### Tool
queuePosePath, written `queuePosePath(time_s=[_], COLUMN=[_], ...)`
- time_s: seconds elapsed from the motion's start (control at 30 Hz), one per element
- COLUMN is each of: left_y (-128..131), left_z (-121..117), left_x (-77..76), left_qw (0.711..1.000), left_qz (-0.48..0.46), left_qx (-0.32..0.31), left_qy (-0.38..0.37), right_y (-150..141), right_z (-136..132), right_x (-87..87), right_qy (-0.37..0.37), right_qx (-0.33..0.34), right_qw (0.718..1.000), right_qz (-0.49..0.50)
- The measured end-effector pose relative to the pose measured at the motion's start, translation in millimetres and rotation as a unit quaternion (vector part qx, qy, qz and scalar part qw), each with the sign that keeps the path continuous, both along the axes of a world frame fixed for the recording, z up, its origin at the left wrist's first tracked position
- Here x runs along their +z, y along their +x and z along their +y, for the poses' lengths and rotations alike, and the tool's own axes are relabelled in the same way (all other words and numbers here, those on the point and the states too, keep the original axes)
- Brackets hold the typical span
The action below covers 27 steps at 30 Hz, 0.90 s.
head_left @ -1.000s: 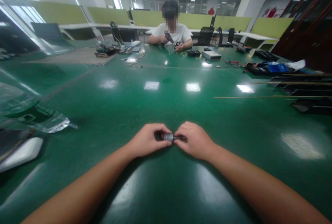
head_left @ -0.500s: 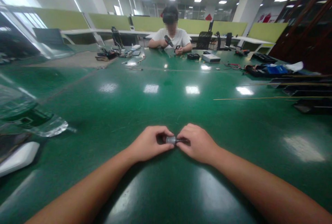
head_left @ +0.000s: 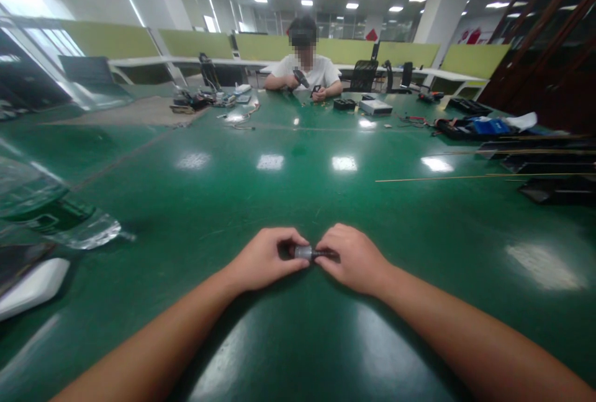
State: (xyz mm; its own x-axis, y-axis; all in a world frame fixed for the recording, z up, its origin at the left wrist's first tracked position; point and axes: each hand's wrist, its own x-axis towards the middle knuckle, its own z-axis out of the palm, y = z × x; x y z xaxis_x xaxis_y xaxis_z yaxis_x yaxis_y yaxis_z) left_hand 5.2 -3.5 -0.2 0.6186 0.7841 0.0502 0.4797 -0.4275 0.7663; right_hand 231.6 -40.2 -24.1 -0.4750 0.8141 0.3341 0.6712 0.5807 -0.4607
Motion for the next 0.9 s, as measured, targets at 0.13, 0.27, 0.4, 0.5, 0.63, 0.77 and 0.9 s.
queuePosePath(time_s=[0.13,0.27,0.4,0.5,0.63,0.77,0.9], left_y=[0.2,0.3,-0.2,-0.5,-0.2,0.0,-0.5], left_z=[-0.6,-0.8,-1.0,-1.3,-1.0,-0.7,-1.1], left_x=[1.6,1.5,1.2,1.7,2.0,1.6,1.8], left_qw=[1.000,1.000,1.000,1.000,1.000,1.000,1.000], left_qz=[0.007,0.007,0.005,0.015,0.013,0.010,0.012], left_qx=[0.001,-0.001,-0.001,-0.001,-0.002,-0.001,-0.002], left_qy=[-0.001,-0.002,-0.001,0.001,-0.004,-0.009,-0.003], right_y=[0.8,2.4,4.9,6.4,7.9,8.8,9.4], right_z=[0.0,0.4,-0.1,-0.4,-0.7,-1.5,-2.1], right_x=[0.3,0.5,-0.3,-1.2,-0.9,1.1,2.0], right_qy=[-0.002,0.008,0.015,0.014,0.013,0.009,0.007], right_qx=[-0.002,0.001,0.005,0.006,0.003,0.001,-0.001], right_qw=[1.000,1.000,1.000,1.000,1.000,1.000,1.000], right_qz=[0.000,-0.009,-0.015,-0.019,-0.024,-0.022,-0.027])
